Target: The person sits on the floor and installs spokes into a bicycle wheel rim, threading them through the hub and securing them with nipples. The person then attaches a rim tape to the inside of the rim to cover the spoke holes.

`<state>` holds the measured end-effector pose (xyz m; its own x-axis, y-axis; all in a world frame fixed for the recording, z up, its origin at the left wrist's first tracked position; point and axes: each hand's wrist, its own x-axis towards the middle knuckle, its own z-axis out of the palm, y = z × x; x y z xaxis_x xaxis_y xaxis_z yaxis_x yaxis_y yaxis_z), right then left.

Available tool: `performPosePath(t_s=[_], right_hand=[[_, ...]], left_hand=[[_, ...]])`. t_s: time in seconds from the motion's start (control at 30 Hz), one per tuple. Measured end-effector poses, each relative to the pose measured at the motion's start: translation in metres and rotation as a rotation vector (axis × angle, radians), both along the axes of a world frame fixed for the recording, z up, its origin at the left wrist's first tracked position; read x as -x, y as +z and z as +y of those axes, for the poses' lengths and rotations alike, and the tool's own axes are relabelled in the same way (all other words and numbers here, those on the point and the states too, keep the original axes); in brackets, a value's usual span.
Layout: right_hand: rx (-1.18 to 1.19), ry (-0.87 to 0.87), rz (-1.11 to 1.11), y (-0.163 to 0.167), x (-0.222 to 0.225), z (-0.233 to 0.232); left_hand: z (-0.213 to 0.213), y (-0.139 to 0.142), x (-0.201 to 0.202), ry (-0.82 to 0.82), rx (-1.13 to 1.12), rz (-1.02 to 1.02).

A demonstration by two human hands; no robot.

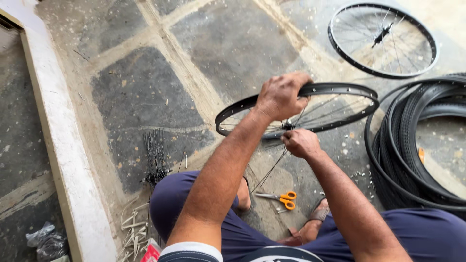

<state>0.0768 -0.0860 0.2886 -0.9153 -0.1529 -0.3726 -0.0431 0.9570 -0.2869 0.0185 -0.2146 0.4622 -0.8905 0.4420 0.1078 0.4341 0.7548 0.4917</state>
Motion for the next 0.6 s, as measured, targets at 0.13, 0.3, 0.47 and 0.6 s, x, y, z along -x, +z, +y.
performPosePath(t_s=[0.13,0.3,0.47,0.6], right_hand=[[-0.015,0.075,-0.091,-0.001,0.019,-0.005],[0.009,-0.029,-0.036,-0.003,0.017,-0.011],[0.072,0.039,0.308,-0.004,-0.011,-0.007],[0.145,0.037,0.285,-0.004,-0.013,-0.005]], left_hand=[[0.0,0.008,-0.004,-0.025,-0.005,0.059],[-0.003,0.007,-0.004,-0.038,-0.018,0.07],[-0.006,0.002,0.007,-0.045,-0.039,0.044],[-0.003,-0.001,0.014,-0.035,-0.048,-0.053]])
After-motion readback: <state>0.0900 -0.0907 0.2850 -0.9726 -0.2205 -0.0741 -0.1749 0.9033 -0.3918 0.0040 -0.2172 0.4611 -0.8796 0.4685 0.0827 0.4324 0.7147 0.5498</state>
